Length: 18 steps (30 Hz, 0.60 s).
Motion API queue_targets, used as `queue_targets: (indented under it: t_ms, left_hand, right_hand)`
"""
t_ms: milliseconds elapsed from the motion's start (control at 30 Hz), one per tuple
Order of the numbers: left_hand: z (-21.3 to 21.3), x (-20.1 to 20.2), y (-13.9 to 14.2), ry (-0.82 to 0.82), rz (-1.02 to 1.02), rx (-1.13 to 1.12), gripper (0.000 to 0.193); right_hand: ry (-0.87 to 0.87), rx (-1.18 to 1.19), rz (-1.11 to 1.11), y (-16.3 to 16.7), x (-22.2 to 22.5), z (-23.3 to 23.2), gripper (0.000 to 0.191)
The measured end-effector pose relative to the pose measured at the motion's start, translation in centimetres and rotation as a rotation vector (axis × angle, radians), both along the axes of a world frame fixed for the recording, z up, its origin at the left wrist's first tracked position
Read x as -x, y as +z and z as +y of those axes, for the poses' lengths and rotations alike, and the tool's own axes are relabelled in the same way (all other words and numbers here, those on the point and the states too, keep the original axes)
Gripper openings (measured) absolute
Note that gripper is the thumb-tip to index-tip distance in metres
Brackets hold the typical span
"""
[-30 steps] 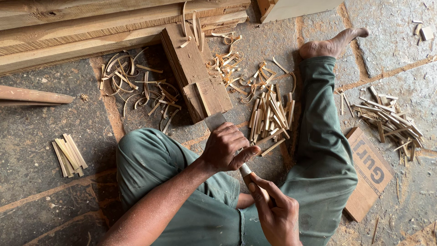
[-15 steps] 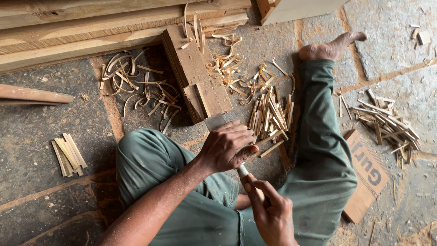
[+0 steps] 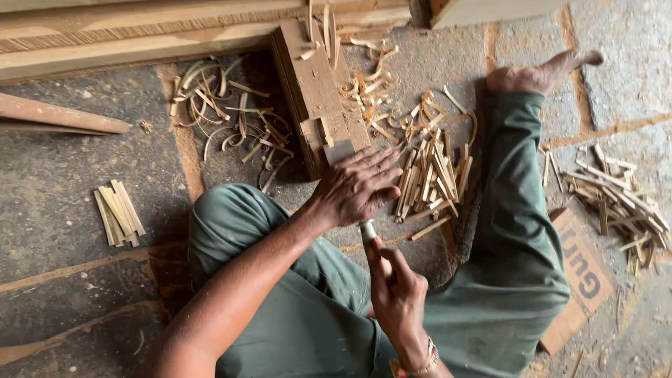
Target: The person sits on the floor and uses a chisel to carve small wooden sticks held against a wooden block. The person repeatedly shaves off thin strips of wood and places the finished pieces on the floor.
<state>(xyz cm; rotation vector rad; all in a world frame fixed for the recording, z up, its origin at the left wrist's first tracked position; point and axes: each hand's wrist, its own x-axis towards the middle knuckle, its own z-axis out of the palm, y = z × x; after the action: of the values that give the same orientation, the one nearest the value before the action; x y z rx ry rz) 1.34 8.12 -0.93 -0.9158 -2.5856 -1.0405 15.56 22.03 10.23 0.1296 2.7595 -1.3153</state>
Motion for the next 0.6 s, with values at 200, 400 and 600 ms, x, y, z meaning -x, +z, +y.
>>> queue_targets:
  t_ms: [200, 400, 600]
  left_hand:
    - [-0.9, 4.3, -1.9, 0.005, -0.068, 0.052, 0.085]
    - [-1.9, 5.9, -1.6, 0.031, -0.071, 0.088, 0.091]
    - [-1.3, 1.3, 0.9, 0.317, 0.165, -0.223, 0.058]
  right_hand:
    - [0.025, -0.037, 0.112, -2.0, 2.9, -1.1, 0.011]
    - [-0.01, -0.014, 0.056, -2.5, 4.1, -2.0, 0.011]
    - [-0.149, 0.441, -0.012, -3.2, 4.2, -0.5, 0.021]
